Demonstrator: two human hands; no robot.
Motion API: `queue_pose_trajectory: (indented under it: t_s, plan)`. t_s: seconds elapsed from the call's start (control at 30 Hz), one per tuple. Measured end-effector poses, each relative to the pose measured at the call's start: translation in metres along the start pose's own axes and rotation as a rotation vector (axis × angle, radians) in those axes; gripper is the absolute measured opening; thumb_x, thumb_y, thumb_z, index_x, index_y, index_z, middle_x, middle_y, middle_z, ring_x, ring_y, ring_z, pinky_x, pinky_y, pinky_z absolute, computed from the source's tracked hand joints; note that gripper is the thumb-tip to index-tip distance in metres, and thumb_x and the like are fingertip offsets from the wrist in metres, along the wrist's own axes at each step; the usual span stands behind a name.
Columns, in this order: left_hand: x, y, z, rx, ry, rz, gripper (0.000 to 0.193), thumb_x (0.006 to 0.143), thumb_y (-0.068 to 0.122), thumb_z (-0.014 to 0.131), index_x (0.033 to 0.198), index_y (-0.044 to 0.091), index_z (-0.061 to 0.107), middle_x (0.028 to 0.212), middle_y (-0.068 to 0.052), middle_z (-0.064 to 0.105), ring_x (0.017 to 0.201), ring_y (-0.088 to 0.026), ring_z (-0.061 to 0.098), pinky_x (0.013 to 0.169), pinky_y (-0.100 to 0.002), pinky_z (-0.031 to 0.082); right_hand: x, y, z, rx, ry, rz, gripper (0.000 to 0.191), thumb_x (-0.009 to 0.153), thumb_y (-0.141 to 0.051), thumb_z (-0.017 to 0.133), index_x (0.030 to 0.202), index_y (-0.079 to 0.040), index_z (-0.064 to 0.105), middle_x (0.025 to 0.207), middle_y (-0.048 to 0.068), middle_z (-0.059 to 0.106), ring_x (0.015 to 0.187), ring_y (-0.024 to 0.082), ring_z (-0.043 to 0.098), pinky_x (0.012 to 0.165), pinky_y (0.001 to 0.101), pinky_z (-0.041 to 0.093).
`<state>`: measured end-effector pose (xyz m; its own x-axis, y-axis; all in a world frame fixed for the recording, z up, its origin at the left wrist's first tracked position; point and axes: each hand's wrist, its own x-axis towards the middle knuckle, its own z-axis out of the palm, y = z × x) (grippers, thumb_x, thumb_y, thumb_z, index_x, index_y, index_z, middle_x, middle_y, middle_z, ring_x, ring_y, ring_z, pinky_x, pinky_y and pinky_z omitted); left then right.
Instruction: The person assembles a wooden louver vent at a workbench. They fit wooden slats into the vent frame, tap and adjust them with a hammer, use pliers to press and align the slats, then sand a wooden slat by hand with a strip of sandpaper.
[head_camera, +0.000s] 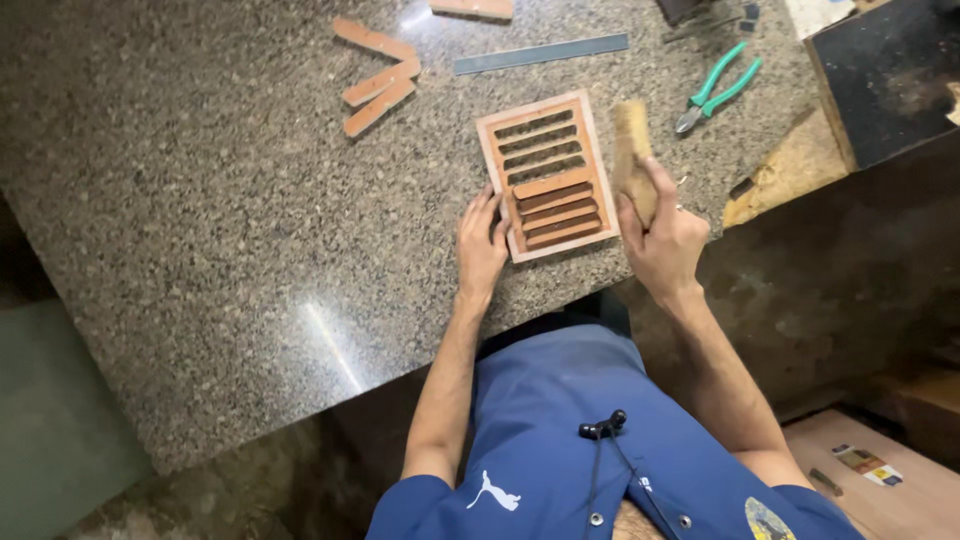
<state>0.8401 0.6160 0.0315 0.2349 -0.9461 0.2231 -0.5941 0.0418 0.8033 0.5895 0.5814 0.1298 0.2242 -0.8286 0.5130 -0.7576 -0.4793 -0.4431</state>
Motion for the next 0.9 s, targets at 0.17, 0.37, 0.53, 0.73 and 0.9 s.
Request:
queue_pose_trajectory:
  t_s: [0.17,0.37,0.53,0.73,0.9]
  plan:
    - [0.000,0.007,-0.002,-0.068,-0.010,-0.120,0.052,0.092,0.005,0.069,0.143,0.003,0.056,0.144,-0.018,0.061,0.137,-0.035,0.056,0.118,-0.043,0.042,0.011,-0.024,0.057,-0.126,-0.259,-0.254,0.061,0.091,-0.016,0.073,0.148,-0.009,0.053,0.062,0.009,0.060,0.048,0.025,0.057,0.049,0.0386,0.047]
    - [-0.001,0.007,-0.008,-0.138,-0.021,-0.144,0.060,0.090,0.008,0.069,0.147,0.002,0.051,0.140,-0.017,0.064,0.134,-0.035,0.058,0.115,-0.043,0.044,0.001,-0.029,0.061,0.006,-0.112,-0.332,0.063,0.101,-0.016,0.070,0.156,-0.006,0.042,0.069,0.008,0.062,0.047,0.023,0.055,0.046,0.0383,0.046]
    - [-0.010,0.007,-0.005,-0.060,0.029,-0.160,0.053,0.094,0.008,0.067,0.145,0.004,0.053,0.140,-0.019,0.063,0.131,-0.036,0.058,0.112,-0.044,0.045,0.022,-0.044,0.079,-0.235,-0.552,-0.285,0.066,0.094,-0.019,0.071,0.154,-0.006,0.047,0.057,0.008,0.061,0.042,0.025,0.059,0.039,0.0396,0.046]
    - [-0.018,0.000,-0.015,-0.099,0.053,-0.199,0.045,0.096,0.009,0.065,0.140,0.007,0.059,0.131,-0.016,0.068,0.124,-0.033,0.064,0.108,-0.042,0.049,0.008,-0.029,0.006,-0.070,-0.199,-0.163,0.054,0.105,-0.020,0.067,0.153,-0.010,0.046,0.071,0.010,0.065,0.055,0.028,0.063,0.052,0.0407,0.050]
    - [-0.015,-0.001,-0.014,-0.080,0.078,-0.179,0.044,0.094,0.007,0.064,0.138,0.009,0.065,0.122,-0.014,0.073,0.118,-0.031,0.067,0.105,-0.042,0.051,0.004,-0.045,0.033,-0.007,-0.090,-0.484,0.063,0.100,0.008,0.049,0.159,0.001,0.028,0.116,0.029,0.073,0.093,0.033,0.077,0.079,0.0378,0.061]
